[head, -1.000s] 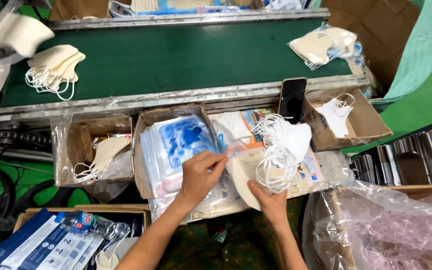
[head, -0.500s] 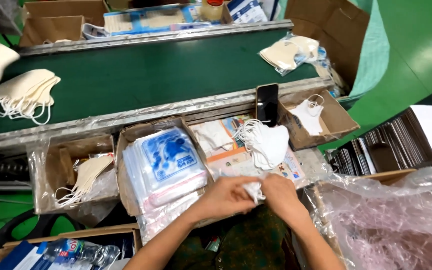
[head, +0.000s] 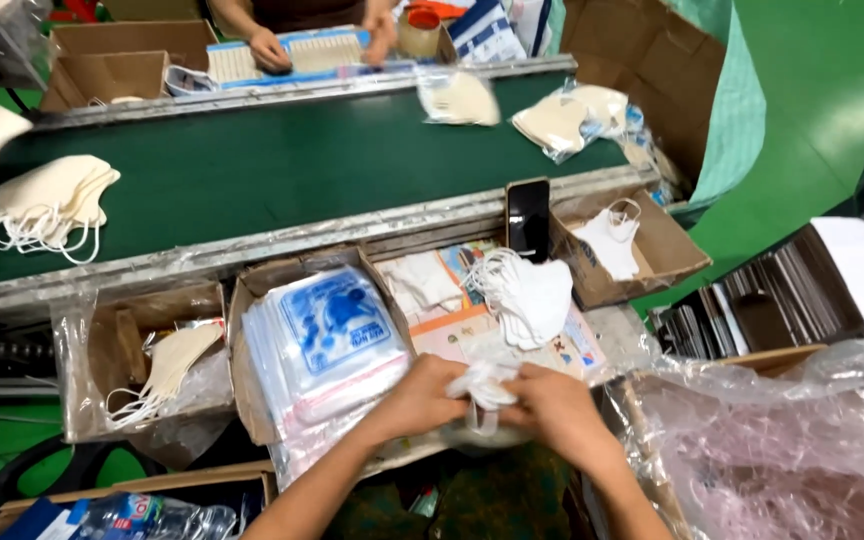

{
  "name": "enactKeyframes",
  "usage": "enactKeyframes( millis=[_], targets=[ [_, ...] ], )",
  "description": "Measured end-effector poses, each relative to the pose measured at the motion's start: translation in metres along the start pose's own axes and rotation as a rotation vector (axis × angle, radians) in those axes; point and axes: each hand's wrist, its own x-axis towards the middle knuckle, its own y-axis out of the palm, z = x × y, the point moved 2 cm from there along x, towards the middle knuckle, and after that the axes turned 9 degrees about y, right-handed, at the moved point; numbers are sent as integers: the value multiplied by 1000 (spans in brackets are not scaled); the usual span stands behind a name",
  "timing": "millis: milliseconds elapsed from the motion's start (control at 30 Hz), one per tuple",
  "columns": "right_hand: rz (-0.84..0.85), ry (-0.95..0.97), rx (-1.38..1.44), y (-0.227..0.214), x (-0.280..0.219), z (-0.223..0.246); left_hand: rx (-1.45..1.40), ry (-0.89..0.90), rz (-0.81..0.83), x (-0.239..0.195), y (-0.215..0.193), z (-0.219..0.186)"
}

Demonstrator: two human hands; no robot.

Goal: Packaging and inspecting white face masks at a production workstation.

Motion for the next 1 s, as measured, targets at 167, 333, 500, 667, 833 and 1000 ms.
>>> enactKeyframes(
  millis=[167,333,500,667,833,1000],
  targets=[
    [279,-90,-445,13,3,15,-108,195,-94,4,26,8],
    [223,82,164,-9,-2,2,-424,122,-214,-7,12,8],
    [226,167,51,7,2,-1,-308,-74,-104,-3,21,9],
    [320,96,-67,10,1,-4,-395,63,-146,-4,30,25],
    [-546,-343,205,-24,-19,9,-659,21,-273,-12,17,24],
    [-769,-456,-110,-12,-23,14,-733,-18,-199,-13,18,0]
  ],
)
